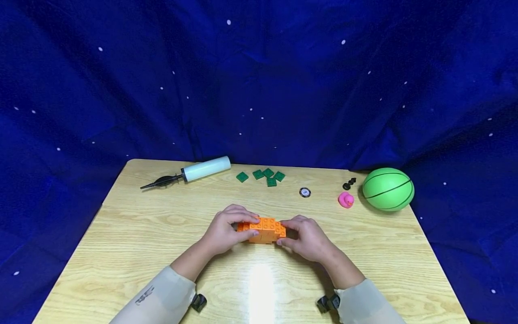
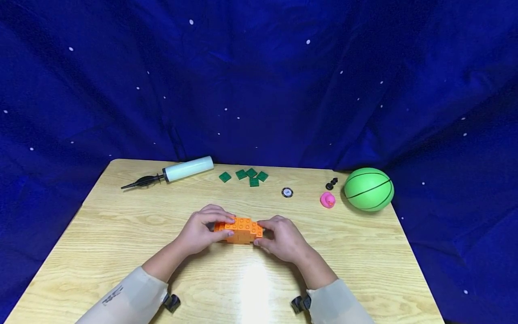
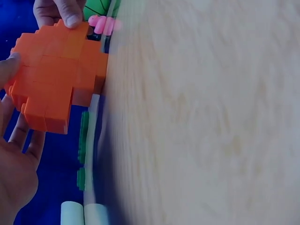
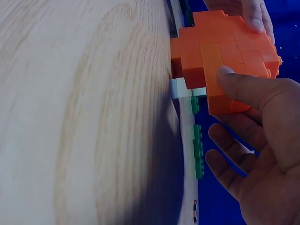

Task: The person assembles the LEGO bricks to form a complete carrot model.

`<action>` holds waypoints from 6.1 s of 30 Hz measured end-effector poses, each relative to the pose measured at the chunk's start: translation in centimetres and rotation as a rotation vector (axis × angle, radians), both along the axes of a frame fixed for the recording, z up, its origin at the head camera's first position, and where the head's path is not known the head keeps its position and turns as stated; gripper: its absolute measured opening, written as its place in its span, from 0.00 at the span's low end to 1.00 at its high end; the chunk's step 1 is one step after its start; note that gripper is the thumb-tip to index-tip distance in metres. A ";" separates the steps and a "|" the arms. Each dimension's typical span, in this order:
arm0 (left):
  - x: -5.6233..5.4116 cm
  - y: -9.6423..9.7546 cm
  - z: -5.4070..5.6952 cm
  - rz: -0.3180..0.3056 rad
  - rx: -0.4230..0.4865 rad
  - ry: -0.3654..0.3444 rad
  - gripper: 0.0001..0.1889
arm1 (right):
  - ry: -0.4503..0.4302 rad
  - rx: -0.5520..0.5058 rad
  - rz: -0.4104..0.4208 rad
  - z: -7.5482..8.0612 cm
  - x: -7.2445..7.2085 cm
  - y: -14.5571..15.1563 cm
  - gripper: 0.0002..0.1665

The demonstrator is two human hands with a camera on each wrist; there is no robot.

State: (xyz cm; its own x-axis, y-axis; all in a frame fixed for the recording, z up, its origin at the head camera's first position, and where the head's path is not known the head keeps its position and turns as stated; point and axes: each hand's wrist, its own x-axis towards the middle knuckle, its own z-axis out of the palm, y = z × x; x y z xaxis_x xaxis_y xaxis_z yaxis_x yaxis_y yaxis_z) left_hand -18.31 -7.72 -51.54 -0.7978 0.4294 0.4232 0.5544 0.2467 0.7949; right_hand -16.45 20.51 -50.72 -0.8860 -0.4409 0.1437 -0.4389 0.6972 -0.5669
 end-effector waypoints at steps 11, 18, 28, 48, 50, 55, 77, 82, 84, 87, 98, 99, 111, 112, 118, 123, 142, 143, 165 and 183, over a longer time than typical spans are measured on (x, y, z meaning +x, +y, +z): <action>-0.1 -0.4 0.2 -0.023 0.015 -0.228 0.28 | -0.008 -0.008 -0.009 -0.1 0.1 0.1 0.30; -1.4 -1.6 0.2 -0.026 0.077 -0.257 0.21 | 0.017 -0.022 0.000 -0.3 0.2 0.1 0.29; -4.1 -2.6 0.3 0.150 0.045 -0.239 0.14 | -0.008 -0.031 -0.003 -0.1 0.4 0.0 0.30; -9.5 -1.6 -0.5 0.426 -0.116 -0.287 0.21 | -0.016 -0.021 -0.013 -0.1 0.4 0.1 0.30; -10.1 -1.6 -0.8 0.437 -0.148 -0.279 0.21 | -0.010 -0.023 -0.012 -0.1 0.4 0.1 0.30; -11.2 -1.4 -1.2 0.456 -0.177 -0.276 0.22 | -0.015 -0.030 -0.008 -0.1 0.5 0.1 0.30; -14.3 0.4 -2.2 0.505 -0.363 -0.286 0.27 | 0.014 -0.020 0.018 -0.3 0.3 0.3 0.29; -14.5 0.9 -2.3 0.544 -0.408 -0.267 0.25 | 0.005 -0.015 0.009 -0.1 0.4 0.2 0.30; -14.5 1.1 -2.3 0.556 -0.422 -0.259 0.24 | 0.003 -0.014 0.007 -0.1 0.4 0.2 0.30; -14.4 1.3 -2.3 0.569 -0.432 -0.254 0.22 | 0.003 -0.009 0.005 -0.1 0.4 0.3 0.30; -13.8 0.6 -2.3 0.563 -0.332 -0.280 0.22 | 0.001 -0.013 0.007 -0.1 0.4 0.2 0.30; -13.7 0.5 -2.3 0.559 -0.323 -0.280 0.22 | -0.002 -0.013 0.006 -0.1 0.4 0.2 0.30; -12.2 -0.5 -1.7 0.517 -0.259 -0.245 0.18 | 0.003 -0.013 0.002 -0.1 0.5 0.2 0.30; -12.1 -0.6 -1.6 0.512 -0.260 -0.234 0.18 | 0.003 -0.013 0.004 -0.1 0.5 0.2 0.30; -11.0 -0.8 -1.0 0.480 -0.234 -0.187 0.14 | 0.007 -0.014 0.009 -0.2 0.4 0.2 0.30; -10.0 -1.0 -0.7 0.468 -0.202 -0.175 0.10 | 0.011 -0.016 0.008 -0.1 0.4 0.2 0.30; -5.0 -1.7 1.9 0.274 0.004 -0.130 0.07 | 0.017 -0.009 0.011 -0.1 0.4 0.2 0.31; -4.7 -1.7 2.1 0.256 0.020 -0.117 0.07 | 0.018 -0.007 0.011 -0.1 0.4 0.2 0.31; -0.2 -1.6 3.5 0.011 0.030 0.050 0.15 | 0.008 -0.018 0.011 -0.3 0.3 0.3 0.30; -0.4 -1.5 3.0 -0.058 -0.139 0.157 0.12 | -0.011 -0.013 0.007 -0.3 0.2 0.3 0.30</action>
